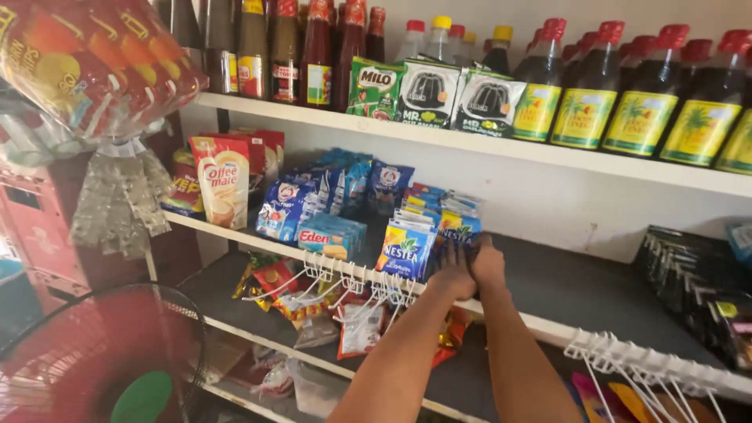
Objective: Organizing and restocking powdered drink sachets from a large bin onto grocery store shelves.
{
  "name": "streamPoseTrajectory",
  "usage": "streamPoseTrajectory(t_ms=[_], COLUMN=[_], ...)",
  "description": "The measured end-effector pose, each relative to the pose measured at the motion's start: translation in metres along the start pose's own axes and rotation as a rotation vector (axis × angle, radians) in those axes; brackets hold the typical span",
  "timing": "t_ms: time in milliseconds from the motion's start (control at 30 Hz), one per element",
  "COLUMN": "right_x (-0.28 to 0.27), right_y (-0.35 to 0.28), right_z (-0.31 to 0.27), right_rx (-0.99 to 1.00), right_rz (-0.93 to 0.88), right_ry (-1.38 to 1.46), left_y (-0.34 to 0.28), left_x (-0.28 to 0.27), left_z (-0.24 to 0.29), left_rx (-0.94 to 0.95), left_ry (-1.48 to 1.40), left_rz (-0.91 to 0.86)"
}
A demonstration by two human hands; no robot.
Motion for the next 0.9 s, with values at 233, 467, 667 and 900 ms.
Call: streamPoseTrajectory(t_ms=[233, 467, 667, 900], right_x=[-0.013, 0.025, 0.025, 0.036], right_y=[-0.005, 0.003, 0.002, 0.01], right_z=[-0.032, -0.027, -0.039, -0.042], right_rx=[0.065, -0.518, -0.4, -0.273], right_rz=[-0.13, -0.056, -0.368, -0.58], right_ry=[-0.021, -0.328, -0.521, -0.735], left_y=[0.051, 0.047, 0.042, 0.02], left_x=[0.023, 0.015, 0.01, -0.013], left_z=[-0.029, -0.028, -0.026, -0.015], left_rx=[-0.015, -0.021, -0.011, -0.047], left_ry=[-0.043, 0.271, 0.207, 0.249], left_rz=[0.063, -0.037, -0.07, -0.111])
Point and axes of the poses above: each hand's wrist, its own y-axis towards the middle knuckle, its own x-axis out of the palm, z = x × y, the point moved 7 cm from there along y, towards the middle knuckle, and after that the axes turned 6 degrees about x, right-handed, at the moved point
